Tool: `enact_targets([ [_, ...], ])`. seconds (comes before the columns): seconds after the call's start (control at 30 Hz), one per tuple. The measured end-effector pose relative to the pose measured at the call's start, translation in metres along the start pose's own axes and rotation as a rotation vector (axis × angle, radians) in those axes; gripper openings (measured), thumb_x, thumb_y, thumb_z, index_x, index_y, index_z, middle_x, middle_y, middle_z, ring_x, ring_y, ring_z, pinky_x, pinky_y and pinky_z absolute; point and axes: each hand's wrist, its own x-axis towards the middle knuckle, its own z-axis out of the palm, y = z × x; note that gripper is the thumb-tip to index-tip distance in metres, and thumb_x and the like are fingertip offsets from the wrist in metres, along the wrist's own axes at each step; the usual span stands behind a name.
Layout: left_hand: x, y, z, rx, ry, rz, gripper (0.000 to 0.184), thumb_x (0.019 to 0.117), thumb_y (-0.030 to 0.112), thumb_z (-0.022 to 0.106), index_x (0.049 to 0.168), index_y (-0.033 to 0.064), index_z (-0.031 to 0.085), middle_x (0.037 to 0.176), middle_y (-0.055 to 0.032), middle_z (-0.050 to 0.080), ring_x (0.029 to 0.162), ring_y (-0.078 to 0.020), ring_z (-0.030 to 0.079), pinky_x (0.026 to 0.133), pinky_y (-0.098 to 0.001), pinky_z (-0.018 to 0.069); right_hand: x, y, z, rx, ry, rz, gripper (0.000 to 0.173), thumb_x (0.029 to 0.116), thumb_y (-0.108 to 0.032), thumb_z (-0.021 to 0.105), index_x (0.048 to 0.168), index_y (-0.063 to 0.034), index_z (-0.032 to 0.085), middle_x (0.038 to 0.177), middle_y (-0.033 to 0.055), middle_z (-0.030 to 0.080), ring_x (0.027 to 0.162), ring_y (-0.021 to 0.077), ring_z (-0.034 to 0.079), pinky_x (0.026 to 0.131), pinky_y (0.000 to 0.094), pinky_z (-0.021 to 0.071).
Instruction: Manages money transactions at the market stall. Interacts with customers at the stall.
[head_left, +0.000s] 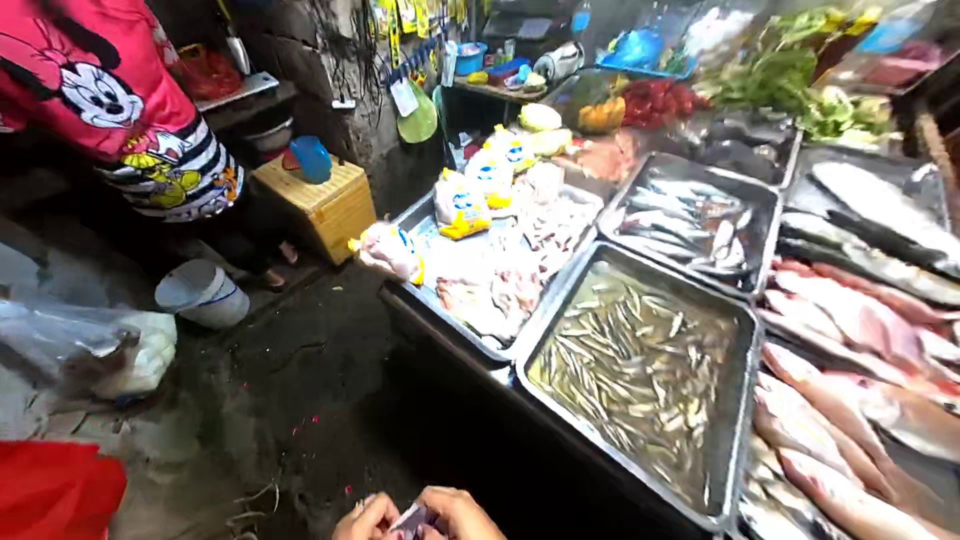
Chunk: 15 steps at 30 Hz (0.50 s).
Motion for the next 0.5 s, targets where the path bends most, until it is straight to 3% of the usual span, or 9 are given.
enact_targets([
  [0.17, 0.104, 0.032, -0.113, 0.105, -0.182, 0.174, 0.014, 0.0945, 0.005, 0.062, 0.101, -0.0066, 0.068, 0.097, -0.022, 0.067, 0.09, -0.0351, 0.066, 0.084, -0.0522, 0.0528, 0.083, -0.038, -0.035, -0.027, 0.292, 0.002, 0.019, 0.0874, 0.001, 0.061, 0.103, 0.0081, 0.07, 0.098, 0.0181, 0.071, 0.091, 0.0219, 0.069, 0.085, 0.0388, 0.0561],
  [0.3, 0.165, 0.051, -0.146, 0.046, -0.231, 0.341, 0.025, 0.0907, 0.009, 0.072, 0.112, -0.003, 0.069, 0.108, -0.0209, 0.068, 0.1, -0.034, 0.067, 0.092, -0.0506, 0.0541, 0.125, -0.06, -0.058, -0.07, 0.424, -0.047, 0.017, 0.0889, -0.002, 0.061, 0.102, 0.004, 0.071, 0.096, 0.0096, 0.072, 0.089, 0.0088, 0.069, 0.083, 0.0272, 0.0577],
  [0.33, 0.179, 0.05, -0.153, 0.021, -0.223, 0.42, 0.023, 0.0903, 0.007, 0.071, 0.11, -0.0039, 0.07, 0.106, -0.021, 0.069, 0.099, -0.0331, 0.068, 0.091, -0.0488, 0.0549, 0.138, -0.067, -0.064, -0.093, 0.439, -0.085, 0.015, 0.0896, -0.004, 0.063, 0.1, 0.0032, 0.072, 0.093, 0.0089, 0.072, 0.086, 0.0073, 0.068, 0.081, 0.0249, 0.0574],
  [0.43, 0.223, 0.035, -0.192, -0.069, -0.074, 0.688, 0.007, 0.0887, 0.005, 0.068, 0.091, -0.0003, 0.072, 0.089, -0.0118, 0.07, 0.088, -0.0196, 0.068, 0.083, -0.0327, 0.0559, 0.188, -0.085, -0.091, -0.175, 0.417, -0.261, 0.015, 0.0919, -0.015, 0.069, 0.095, -0.0009, 0.071, 0.088, 0.0074, 0.071, 0.084, 0.0046, 0.066, 0.079, 0.0185, 0.0545],
  [0.5, 0.24, 0.024, -0.238, -0.104, 0.029, 0.725, 0.008, 0.0898, 0.011, 0.068, 0.086, 0.0052, 0.071, 0.087, -0.004, 0.07, 0.087, -0.0078, 0.067, 0.081, -0.0219, 0.0553, 0.229, -0.099, -0.111, -0.202, 0.354, -0.4, 0.014, 0.0923, -0.018, 0.069, 0.092, -0.0035, 0.07, 0.088, 0.0067, 0.069, 0.089, 0.0086, 0.064, 0.084, 0.0206, 0.0517],
])
